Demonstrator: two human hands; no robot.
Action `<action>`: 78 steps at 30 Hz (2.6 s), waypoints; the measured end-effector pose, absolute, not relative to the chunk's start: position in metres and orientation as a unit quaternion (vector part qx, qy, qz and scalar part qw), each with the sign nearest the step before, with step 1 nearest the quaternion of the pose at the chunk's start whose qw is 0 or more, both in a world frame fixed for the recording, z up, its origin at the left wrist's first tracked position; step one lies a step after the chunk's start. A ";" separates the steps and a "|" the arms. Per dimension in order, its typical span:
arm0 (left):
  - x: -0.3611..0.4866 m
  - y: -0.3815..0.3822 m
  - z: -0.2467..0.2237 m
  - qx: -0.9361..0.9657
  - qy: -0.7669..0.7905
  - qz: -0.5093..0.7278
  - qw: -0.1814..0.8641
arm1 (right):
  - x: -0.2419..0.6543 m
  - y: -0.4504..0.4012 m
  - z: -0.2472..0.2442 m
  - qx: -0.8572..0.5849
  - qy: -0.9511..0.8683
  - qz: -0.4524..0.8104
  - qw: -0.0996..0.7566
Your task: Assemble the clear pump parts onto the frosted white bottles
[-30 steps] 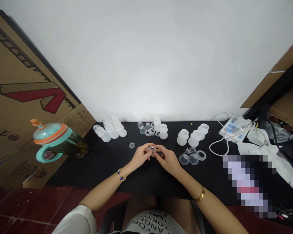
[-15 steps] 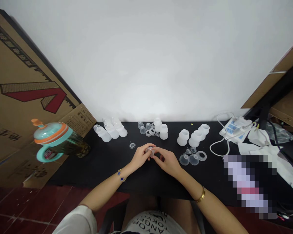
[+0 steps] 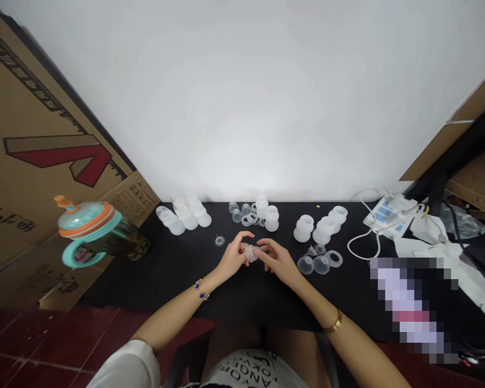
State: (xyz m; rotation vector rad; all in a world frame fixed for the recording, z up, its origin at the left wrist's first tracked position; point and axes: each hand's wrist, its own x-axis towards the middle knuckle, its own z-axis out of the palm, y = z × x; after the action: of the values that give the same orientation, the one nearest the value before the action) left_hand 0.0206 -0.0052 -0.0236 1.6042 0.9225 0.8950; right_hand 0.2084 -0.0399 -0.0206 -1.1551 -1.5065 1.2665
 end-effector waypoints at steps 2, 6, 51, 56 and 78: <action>0.021 -0.005 -0.026 0.676 0.382 0.371 0.510 | 0.208 -0.041 -0.019 -0.467 -0.619 0.487 0.402; 0.021 -0.006 -0.024 0.687 0.387 0.357 0.501 | 0.208 -0.044 -0.017 -0.486 -0.651 0.439 0.384; 0.021 0.002 -0.021 0.578 0.339 0.330 0.665 | 0.208 -0.049 -0.008 -0.480 -0.702 0.298 0.434; 0.021 0.000 -0.016 0.581 0.330 0.342 0.661 | 0.209 -0.048 -0.010 -0.491 -0.693 0.292 0.439; 0.020 -0.002 -0.012 0.560 0.305 0.378 0.671 | 0.210 -0.047 -0.012 -0.521 -0.659 0.306 0.449</action>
State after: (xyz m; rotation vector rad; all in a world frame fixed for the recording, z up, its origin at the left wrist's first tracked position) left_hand 0.0202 -0.0018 -0.0120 1.2606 0.6882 0.8526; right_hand 0.2096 -0.0469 -0.0116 -1.2880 -1.6301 0.7565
